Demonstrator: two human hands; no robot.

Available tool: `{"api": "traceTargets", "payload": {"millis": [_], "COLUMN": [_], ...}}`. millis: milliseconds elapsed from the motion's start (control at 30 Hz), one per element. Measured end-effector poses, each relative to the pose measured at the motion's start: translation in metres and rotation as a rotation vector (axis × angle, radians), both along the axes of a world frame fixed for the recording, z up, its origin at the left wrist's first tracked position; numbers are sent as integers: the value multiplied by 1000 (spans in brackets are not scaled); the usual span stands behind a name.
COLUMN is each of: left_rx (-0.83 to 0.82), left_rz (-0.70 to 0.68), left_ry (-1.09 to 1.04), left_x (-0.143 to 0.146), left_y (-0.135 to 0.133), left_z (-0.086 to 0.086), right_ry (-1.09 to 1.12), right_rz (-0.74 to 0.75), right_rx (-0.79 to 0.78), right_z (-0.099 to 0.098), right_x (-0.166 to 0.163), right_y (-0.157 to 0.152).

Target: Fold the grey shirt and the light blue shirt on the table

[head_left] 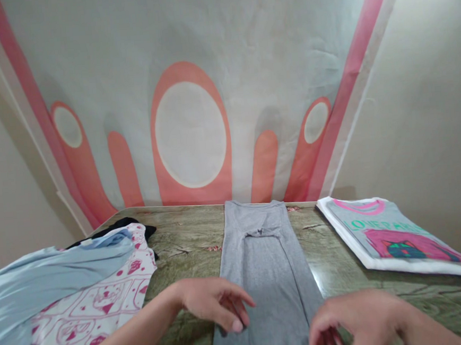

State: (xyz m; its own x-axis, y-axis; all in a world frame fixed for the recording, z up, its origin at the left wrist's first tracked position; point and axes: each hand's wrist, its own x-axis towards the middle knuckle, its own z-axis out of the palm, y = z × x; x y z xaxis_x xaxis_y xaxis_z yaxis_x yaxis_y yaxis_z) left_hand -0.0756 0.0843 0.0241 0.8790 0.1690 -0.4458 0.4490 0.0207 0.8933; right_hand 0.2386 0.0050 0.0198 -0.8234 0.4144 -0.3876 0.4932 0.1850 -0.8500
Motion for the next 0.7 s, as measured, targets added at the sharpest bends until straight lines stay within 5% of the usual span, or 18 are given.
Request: {"api": "traceTargets", "payload": {"millis": [133, 267, 300, 400, 700], "left_rx": [615, 1118, 1177, 1273, 1250], "left_rz": [273, 486, 519, 532, 416], "left_ry": [58, 340, 409, 542, 598], "left_x": [21, 51, 57, 68, 66], "left_y": [33, 48, 47, 39, 28], "left_z": [2, -5, -7, -13, -13], "right_ry": [62, -14, -79, -174, -285], "right_rz": [-190, -607, -783, -995, -1176], "right_rx": [169, 537, 635, 743, 849], "right_z": [8, -7, -12, -31, -76], "right_x": [-15, -28, -30, -29, -32], "right_y": [55, 142, 164, 217, 270]}}
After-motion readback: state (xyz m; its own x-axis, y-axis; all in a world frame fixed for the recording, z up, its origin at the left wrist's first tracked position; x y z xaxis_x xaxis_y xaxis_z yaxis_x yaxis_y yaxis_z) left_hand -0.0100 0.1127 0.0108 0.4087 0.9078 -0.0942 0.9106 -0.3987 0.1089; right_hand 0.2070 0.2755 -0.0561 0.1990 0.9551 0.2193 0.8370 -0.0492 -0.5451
